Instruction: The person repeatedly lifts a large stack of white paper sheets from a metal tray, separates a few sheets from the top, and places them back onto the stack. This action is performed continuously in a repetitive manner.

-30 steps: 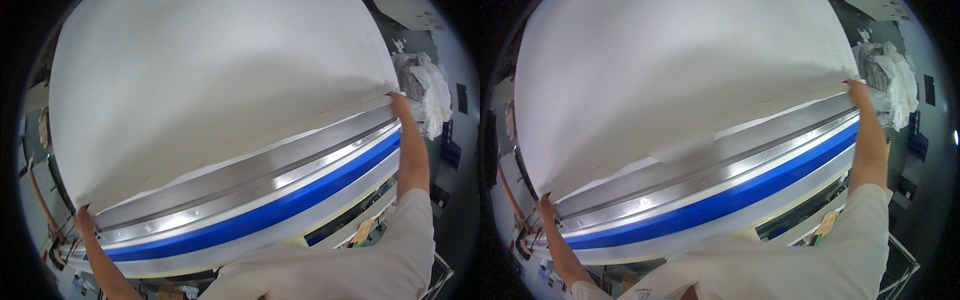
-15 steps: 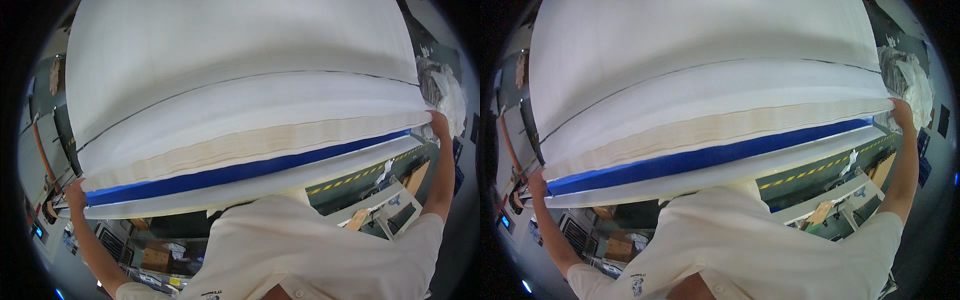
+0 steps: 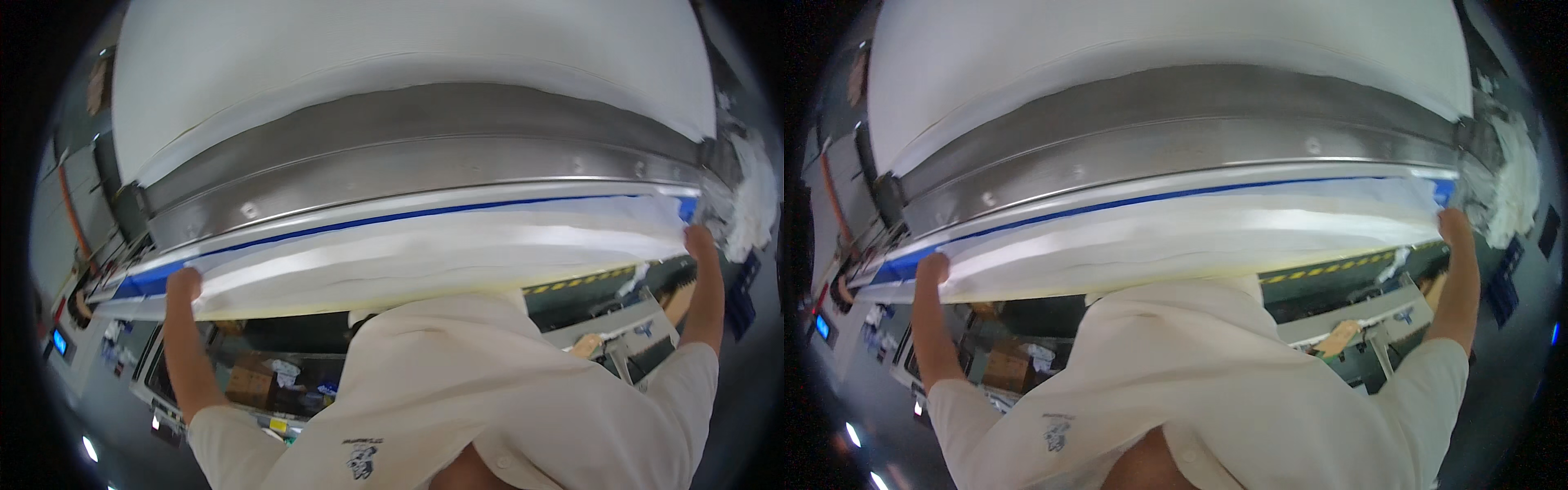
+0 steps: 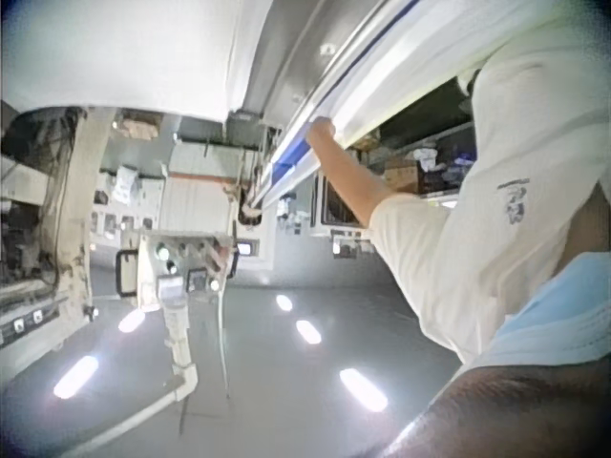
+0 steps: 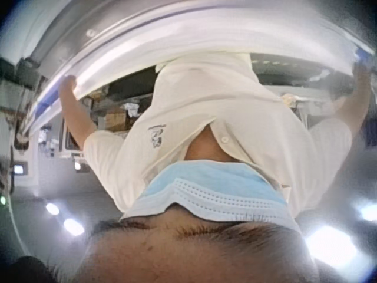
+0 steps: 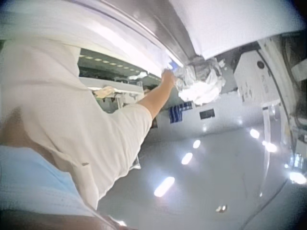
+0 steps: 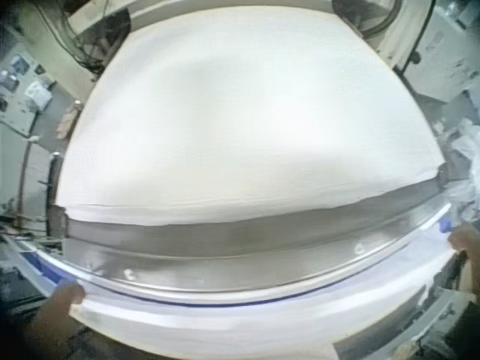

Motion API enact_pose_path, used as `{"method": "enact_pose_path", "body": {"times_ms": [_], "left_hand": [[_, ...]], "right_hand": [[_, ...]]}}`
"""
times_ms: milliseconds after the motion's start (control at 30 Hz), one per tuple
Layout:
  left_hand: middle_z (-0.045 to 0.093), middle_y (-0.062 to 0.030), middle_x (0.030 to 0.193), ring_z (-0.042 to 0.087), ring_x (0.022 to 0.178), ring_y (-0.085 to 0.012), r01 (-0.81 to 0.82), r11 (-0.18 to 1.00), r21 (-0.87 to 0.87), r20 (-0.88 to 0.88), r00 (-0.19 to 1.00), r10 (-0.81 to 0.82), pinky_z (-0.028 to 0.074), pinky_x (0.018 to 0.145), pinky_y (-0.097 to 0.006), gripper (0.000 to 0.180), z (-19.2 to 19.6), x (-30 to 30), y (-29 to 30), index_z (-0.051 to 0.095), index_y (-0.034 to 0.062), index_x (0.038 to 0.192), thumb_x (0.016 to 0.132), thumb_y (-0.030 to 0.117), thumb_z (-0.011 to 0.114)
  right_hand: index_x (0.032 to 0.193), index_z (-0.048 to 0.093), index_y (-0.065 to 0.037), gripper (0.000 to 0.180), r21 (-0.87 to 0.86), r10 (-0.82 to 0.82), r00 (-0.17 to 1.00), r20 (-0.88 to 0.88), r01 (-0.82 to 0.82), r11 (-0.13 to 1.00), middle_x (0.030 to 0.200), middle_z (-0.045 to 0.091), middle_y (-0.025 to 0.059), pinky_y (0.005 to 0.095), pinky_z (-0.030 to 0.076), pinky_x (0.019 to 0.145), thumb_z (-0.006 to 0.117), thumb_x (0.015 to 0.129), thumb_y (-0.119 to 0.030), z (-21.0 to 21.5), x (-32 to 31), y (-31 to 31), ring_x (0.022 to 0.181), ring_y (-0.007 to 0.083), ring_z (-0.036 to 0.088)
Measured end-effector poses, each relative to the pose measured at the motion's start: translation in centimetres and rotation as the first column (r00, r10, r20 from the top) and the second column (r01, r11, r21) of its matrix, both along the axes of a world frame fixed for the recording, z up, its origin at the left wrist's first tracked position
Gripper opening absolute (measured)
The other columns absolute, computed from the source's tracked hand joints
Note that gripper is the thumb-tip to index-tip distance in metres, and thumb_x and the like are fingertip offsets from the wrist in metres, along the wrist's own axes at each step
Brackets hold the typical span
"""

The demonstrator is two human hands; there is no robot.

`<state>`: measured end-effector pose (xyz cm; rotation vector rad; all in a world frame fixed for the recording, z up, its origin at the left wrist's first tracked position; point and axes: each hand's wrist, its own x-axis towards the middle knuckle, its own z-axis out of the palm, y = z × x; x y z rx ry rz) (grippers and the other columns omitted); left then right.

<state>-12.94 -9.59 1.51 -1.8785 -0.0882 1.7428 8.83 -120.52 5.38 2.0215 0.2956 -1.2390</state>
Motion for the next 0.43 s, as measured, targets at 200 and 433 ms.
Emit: {"method": "enact_pose_path", "body": {"times_ms": [200,433], "left_hand": [[0.064,-0.0103,0.112,0.060,0.106,-0.0307,-0.238,0.923,0.303,0.316,0.938,0.139,0.045,0.089,-0.043,0.023,-0.2,-1.4,2.0,0.068,0.0127,0.103,0.083,0.019,0.059],[0.056,-0.0096,0.126,0.055,0.115,-0.0268,-0.438,0.852,0.287,0.451,0.847,0.283,0.046,0.091,-0.041,0.033,-0.7,0.4,2.7,0.060,0.0126,0.117,0.087,0.025,0.055]], "right_hand": [[0.086,0.063,-0.005,0.015,0.188,0.003,0.994,0.112,-0.024,0.982,0.090,0.062,0.0181,0.0471,0.046,0.080,0.050,0.081,-0.011,-0.6,-1.8,-5.7,0.088,0.0372,0.058],[0.097,0.065,-0.003,0.039,0.047,-0.260,0.964,0.049,0.258,0.965,0.104,0.063,0.0204,0.0420,0.049,0.086,0.065,0.059,-0.011,-1.7,-1.6,0.8,0.097,0.0358,0.060]]}}
